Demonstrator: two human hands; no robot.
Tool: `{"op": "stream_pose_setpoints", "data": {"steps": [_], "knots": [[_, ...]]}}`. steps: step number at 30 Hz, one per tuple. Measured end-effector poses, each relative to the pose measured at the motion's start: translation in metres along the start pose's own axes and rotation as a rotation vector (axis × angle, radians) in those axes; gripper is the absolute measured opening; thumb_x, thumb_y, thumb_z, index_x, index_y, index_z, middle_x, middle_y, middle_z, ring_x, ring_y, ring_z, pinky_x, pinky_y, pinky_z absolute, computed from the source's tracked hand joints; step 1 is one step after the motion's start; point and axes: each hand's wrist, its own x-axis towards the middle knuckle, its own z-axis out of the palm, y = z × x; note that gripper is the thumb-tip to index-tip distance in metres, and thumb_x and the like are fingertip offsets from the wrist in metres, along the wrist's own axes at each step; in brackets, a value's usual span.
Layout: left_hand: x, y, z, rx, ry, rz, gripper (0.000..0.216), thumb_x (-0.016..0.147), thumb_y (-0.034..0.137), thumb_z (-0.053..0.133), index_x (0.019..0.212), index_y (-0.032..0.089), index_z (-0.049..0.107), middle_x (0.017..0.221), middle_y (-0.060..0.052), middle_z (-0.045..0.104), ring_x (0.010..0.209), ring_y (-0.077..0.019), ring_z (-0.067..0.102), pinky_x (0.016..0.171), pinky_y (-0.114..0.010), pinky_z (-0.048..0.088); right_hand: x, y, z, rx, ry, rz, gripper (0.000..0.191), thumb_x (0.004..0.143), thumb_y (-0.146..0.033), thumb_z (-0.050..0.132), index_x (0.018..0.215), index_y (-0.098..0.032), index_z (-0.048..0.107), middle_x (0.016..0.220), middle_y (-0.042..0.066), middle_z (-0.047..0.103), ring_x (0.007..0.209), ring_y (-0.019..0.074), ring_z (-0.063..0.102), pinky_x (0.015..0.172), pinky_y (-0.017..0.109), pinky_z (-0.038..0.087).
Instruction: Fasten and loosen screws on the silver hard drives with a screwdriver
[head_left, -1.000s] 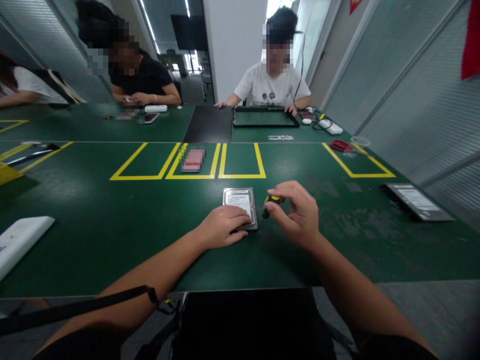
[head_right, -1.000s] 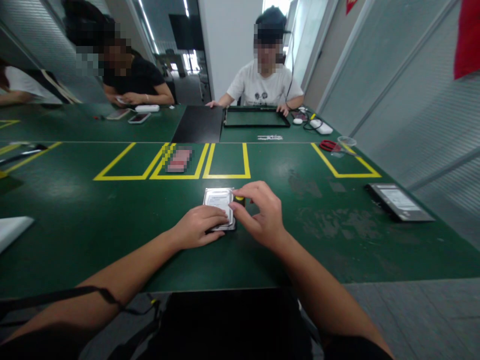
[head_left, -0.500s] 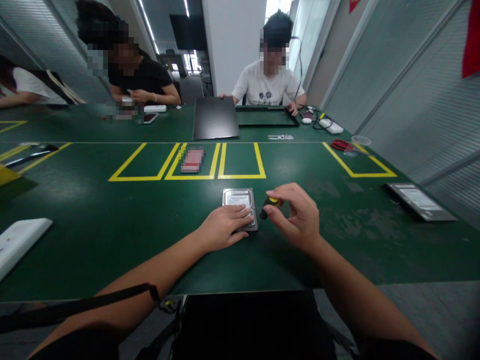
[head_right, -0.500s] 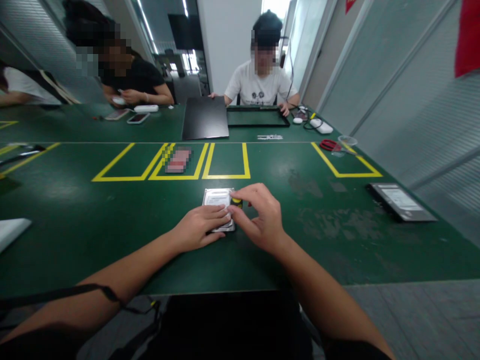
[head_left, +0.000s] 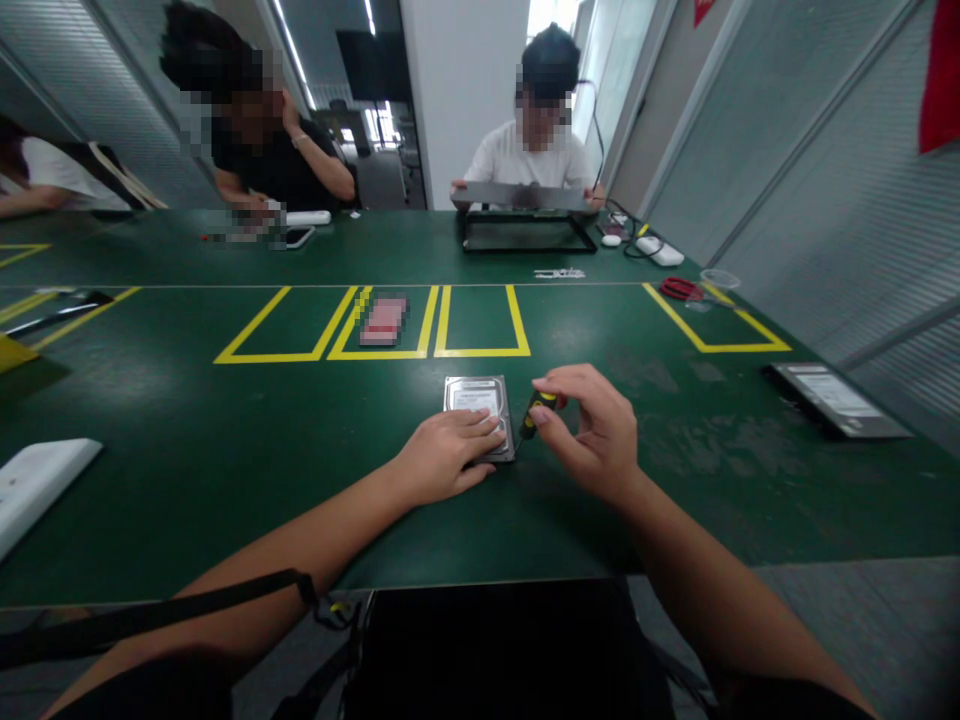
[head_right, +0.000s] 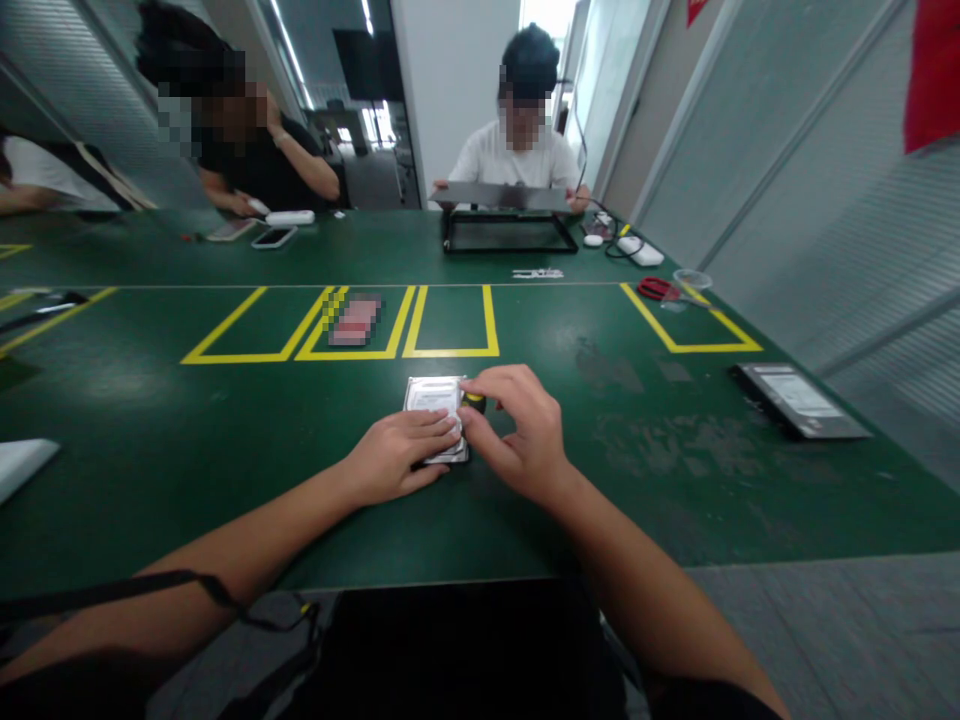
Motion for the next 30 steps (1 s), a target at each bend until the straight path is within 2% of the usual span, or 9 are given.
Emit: {"op": "stream_pose_setpoints", "data": {"steps": [4, 6, 10, 13, 17, 21, 26, 30], "knots": [[-0.0001, -0.0007, 0.0009, 0.001, -0.003, 0.007, 0.041, 0.092, 0.036, 0.058, 0.128, 0.018, 0.062, 0.134, -0.011, 0.064, 0.127, -0.0285, 0.059, 0.107, -0.046, 0.048, -0.0009, -0.0026, -0.0021, 0.051, -0.035, 0.038, 0.031, 0.094, -0.015, 0.052, 0.122, -0.023, 0.063, 0.116, 0.005, 0.066, 0.103, 0.0195, 0.061, 0.084, 0.038, 0.051], [-0.0008, -0.0005, 0.0018, -0.002, 0.016, 0.006, 0.041, 0.092, 0.036, 0.059, 0.128, 0.018, 0.062, 0.134, -0.010, 0.064, 0.127, -0.0286, 0.058, 0.107, -0.046, 0.048, -0.0006, -0.0027, -0.0021, 0.057, -0.033, 0.023, 0.030, 0.094, -0.017, 0.055, 0.122, -0.024, 0.063, 0.119, 0.006, 0.064, 0.108, 0.0206, 0.060, 0.086, 0.038, 0.051], [-0.0023, 0.0002, 0.0036, -0.023, 0.046, -0.012, 0.040, 0.091, 0.035, 0.060, 0.127, 0.019, 0.062, 0.132, -0.009, 0.065, 0.128, -0.0284, 0.057, 0.108, -0.047, 0.047, 0.0005, -0.0001, 0.0001, 0.004, 0.017, -0.024, 0.027, 0.088, -0.025, 0.071, 0.114, -0.024, 0.067, 0.103, 0.006, 0.059, 0.095, 0.0181, 0.058, 0.075, 0.033, 0.051], [-0.0027, -0.0001, 0.0044, -0.038, 0.036, -0.018, 0.042, 0.091, 0.034, 0.061, 0.130, 0.019, 0.061, 0.134, -0.009, 0.064, 0.130, -0.0289, 0.056, 0.109, -0.047, 0.047, 0.0005, 0.0011, 0.0013, -0.033, 0.033, -0.018, 0.025, 0.087, -0.023, 0.071, 0.112, -0.024, 0.067, 0.094, 0.004, 0.057, 0.086, 0.0157, 0.057, 0.070, 0.030, 0.050], [-0.0031, -0.0013, 0.0058, -0.052, 0.034, -0.025, 0.042, 0.090, 0.035, 0.061, 0.130, 0.019, 0.061, 0.135, -0.010, 0.063, 0.130, -0.0290, 0.056, 0.110, -0.048, 0.046, -0.0011, -0.0004, 0.0004, -0.020, 0.007, 0.007, 0.030, 0.091, -0.018, 0.060, 0.120, -0.024, 0.063, 0.107, 0.005, 0.066, 0.093, 0.0182, 0.060, 0.074, 0.034, 0.051], [-0.0034, -0.0013, 0.0067, -0.059, 0.029, -0.034, 0.043, 0.090, 0.035, 0.061, 0.130, 0.019, 0.061, 0.135, -0.010, 0.063, 0.130, -0.0295, 0.056, 0.109, -0.049, 0.046, -0.0023, -0.0007, -0.0002, 0.014, -0.022, 0.024, 0.028, 0.093, -0.020, 0.055, 0.120, -0.023, 0.062, 0.116, 0.007, 0.065, 0.103, 0.0208, 0.061, 0.079, 0.037, 0.052], [-0.0031, 0.0004, 0.0058, -0.059, 0.042, -0.046, 0.041, 0.089, 0.034, 0.062, 0.127, 0.019, 0.063, 0.134, -0.009, 0.065, 0.130, -0.0293, 0.056, 0.109, -0.048, 0.046, -0.0012, 0.0028, 0.0022, -0.035, 0.028, -0.039, 0.029, 0.084, -0.024, 0.073, 0.111, -0.023, 0.063, 0.099, 0.005, 0.061, 0.091, 0.0184, 0.058, 0.069, 0.031, 0.050], [-0.0025, 0.0007, 0.0049, -0.059, 0.033, -0.041, 0.042, 0.090, 0.034, 0.061, 0.129, 0.018, 0.062, 0.134, -0.010, 0.064, 0.129, -0.0295, 0.056, 0.108, -0.049, 0.047, -0.0012, 0.0022, 0.0026, -0.038, 0.017, -0.052, 0.026, 0.086, -0.019, 0.069, 0.111, -0.022, 0.063, 0.098, 0.005, 0.064, 0.090, 0.0183, 0.059, 0.074, 0.033, 0.049]]}}
